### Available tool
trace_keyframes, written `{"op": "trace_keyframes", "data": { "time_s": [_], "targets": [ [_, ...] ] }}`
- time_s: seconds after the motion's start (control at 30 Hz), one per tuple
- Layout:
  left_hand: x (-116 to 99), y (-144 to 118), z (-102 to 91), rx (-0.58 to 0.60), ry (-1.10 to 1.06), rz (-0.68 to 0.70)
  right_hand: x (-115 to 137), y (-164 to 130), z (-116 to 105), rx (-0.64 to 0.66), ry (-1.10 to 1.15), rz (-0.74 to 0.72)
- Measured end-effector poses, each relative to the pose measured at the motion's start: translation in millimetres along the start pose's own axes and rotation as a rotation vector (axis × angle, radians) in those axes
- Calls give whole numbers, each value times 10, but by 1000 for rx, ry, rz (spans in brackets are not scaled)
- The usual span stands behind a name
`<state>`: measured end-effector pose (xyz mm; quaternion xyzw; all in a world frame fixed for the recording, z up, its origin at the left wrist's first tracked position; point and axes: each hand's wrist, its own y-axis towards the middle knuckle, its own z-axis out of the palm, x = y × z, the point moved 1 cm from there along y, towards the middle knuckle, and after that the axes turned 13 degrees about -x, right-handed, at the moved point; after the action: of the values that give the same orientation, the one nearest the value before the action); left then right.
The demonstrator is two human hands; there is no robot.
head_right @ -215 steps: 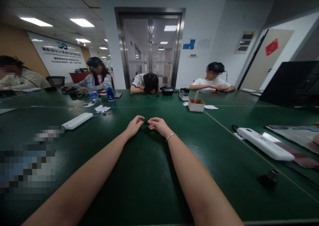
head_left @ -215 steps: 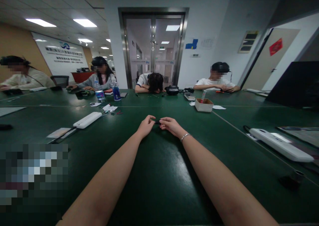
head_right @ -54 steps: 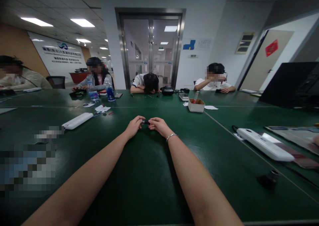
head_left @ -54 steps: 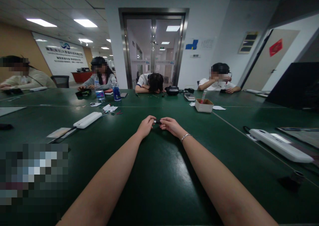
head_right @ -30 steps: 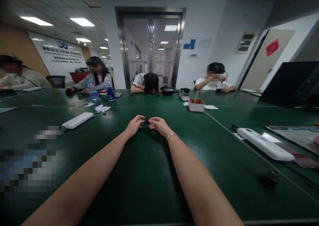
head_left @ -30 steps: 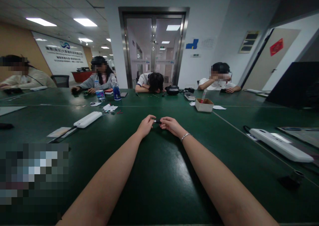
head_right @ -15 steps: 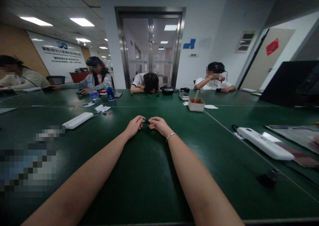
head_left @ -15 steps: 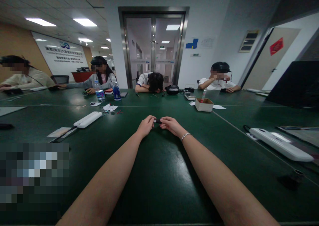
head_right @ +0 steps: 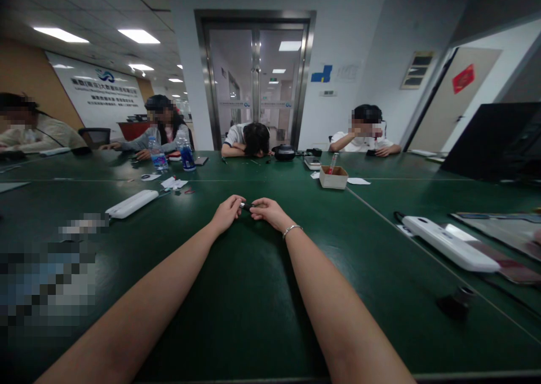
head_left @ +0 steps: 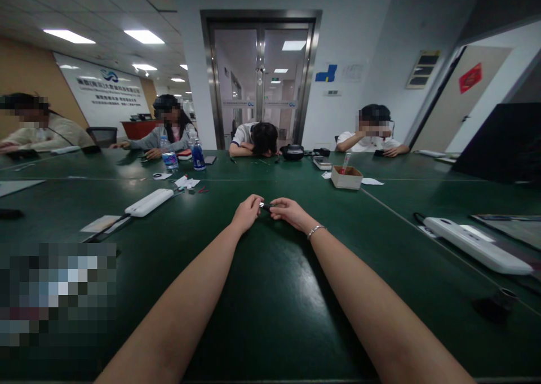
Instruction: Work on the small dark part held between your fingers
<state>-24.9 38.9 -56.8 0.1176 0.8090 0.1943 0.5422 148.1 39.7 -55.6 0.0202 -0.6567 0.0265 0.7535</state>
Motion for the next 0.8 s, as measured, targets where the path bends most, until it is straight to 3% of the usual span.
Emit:
{"op": "trace_keyframes", "data": {
  "time_s": [0.23,0.33,0.4,0.53,0.6,0.67,0.73,0.8],
  "targets": [
    [34,16,34,-4,-4,45,-50,8,130,-112,-729,-394],
    [-8,14,23,49,-39,36,29,-74,208,-107,-982,-458],
    [-65,-6,-10,136,-85,-78,129,-202,239,-23,-1073,-422],
    [-224,-174,-245,223,-204,-454,427,-709,167,299,-1225,-398],
    [-307,-344,-485,234,-232,-547,595,-1075,6,410,-1271,-360],
    [-371,-567,-798,266,-203,-595,753,-1482,-273,394,-1242,-333],
    [-409,-818,-1154,263,-132,-623,882,-1898,-689,174,-1211,-373],
    [-425,-1075,-1517,205,-79,-630,948,-2294,-1216,-154,-1216,-426]
  ]
}}
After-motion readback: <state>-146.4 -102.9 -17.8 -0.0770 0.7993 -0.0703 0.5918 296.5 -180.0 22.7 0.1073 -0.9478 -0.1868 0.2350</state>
